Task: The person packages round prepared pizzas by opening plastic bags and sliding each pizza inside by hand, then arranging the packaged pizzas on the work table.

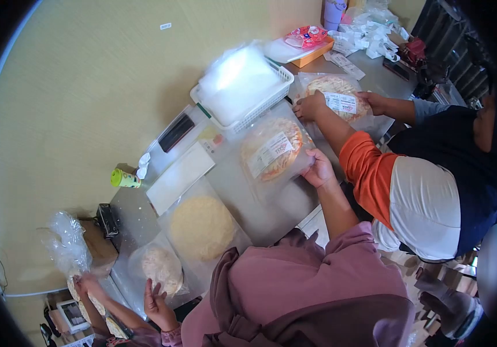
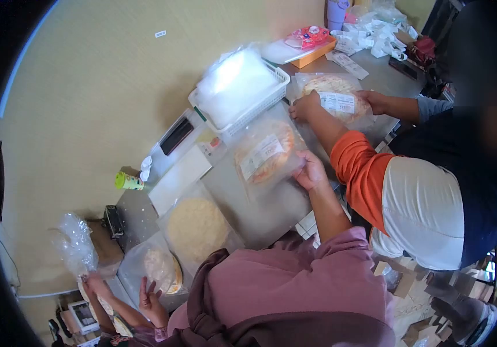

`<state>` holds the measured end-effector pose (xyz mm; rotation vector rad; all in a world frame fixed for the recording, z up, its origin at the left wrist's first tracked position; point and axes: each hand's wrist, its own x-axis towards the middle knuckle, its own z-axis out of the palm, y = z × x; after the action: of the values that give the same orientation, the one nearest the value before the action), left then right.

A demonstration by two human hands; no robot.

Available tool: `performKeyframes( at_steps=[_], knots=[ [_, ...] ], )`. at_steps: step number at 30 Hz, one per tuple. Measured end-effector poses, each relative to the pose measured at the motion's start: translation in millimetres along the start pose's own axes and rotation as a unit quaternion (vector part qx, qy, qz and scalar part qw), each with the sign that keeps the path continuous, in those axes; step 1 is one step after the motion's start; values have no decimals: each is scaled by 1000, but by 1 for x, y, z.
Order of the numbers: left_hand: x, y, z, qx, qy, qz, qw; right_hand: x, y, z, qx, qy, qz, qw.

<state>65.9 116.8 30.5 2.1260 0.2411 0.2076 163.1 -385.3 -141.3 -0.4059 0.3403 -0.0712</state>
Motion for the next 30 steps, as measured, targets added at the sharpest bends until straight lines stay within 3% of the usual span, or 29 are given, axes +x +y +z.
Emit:
performKeyframes(
  at_steps=[6,30],
  knots=[
    [3,15,2,-22,7,13,1000,2,-7,-9,47,56,-31,997],
    [7,8,11,-31,-6,26,999,4,7,2,47,35,-39,997]
  ],
)
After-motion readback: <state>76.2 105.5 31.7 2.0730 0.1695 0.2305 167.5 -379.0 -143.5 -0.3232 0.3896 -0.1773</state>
